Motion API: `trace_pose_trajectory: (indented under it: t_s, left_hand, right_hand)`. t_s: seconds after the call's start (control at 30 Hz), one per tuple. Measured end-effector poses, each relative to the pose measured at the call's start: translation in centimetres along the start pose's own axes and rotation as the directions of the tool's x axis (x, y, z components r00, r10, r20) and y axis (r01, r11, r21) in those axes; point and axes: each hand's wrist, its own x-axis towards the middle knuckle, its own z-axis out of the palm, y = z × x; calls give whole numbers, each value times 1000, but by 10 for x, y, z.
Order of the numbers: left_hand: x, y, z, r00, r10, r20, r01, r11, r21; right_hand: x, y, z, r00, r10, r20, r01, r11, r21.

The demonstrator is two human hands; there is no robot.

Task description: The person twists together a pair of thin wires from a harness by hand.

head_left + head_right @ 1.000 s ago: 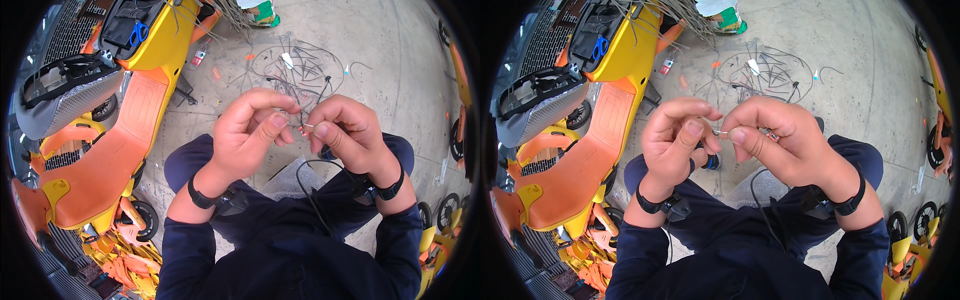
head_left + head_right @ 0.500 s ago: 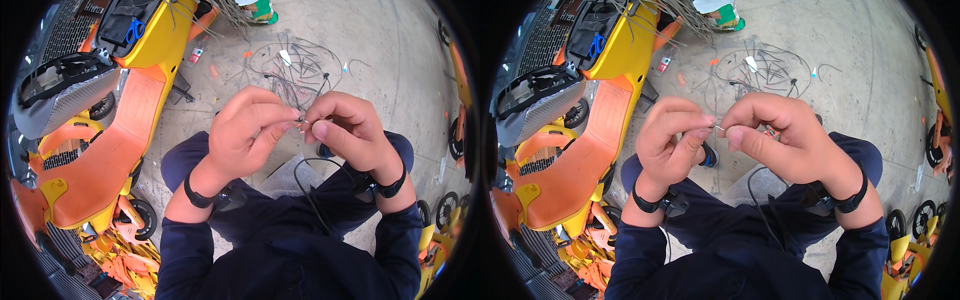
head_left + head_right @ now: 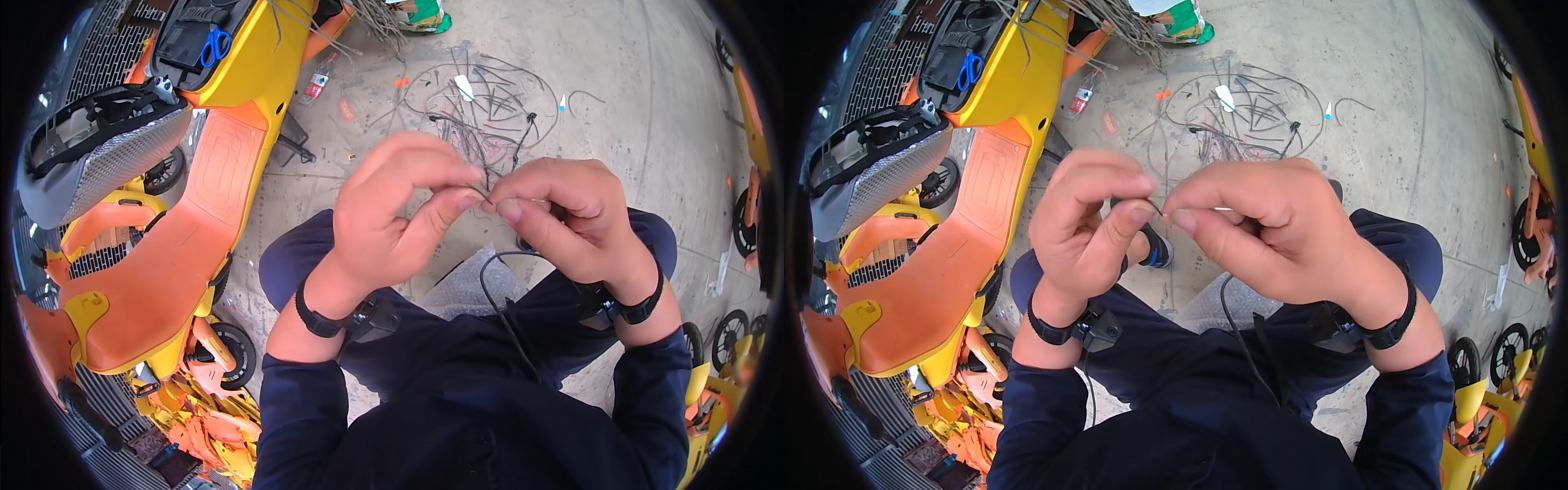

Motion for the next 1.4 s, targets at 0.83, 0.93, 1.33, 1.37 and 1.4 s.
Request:
trace_pose_trajectory:
  t_s: [0.83, 0.93, 1.33, 1.37, 1.4]
  left_hand:
    - [-6, 2, 19, 993, 115, -1, -100, 872, 480]
    - [-6, 5, 15, 996, 82, 25, -85, 881, 465]
    - [-3, -1, 13, 993, 118, 15, -117, 942, 313]
    - [-3, -1, 13, 993, 118, 15, -117, 942, 314]
    - [-4, -1, 13, 994, 111, 22, -112, 935, 336]
  right_hand:
    - [6, 28, 12, 884, -467, -22, 389, 762, -517]
    - [5, 23, 11, 915, -404, -19, 352, 819, -454]
    - [5, 21, 9, 953, -300, -40, 275, 912, -303]
    - [6, 21, 9, 944, -329, -31, 300, 892, -337]
    - [6, 22, 9, 944, -329, -30, 301, 892, -337]
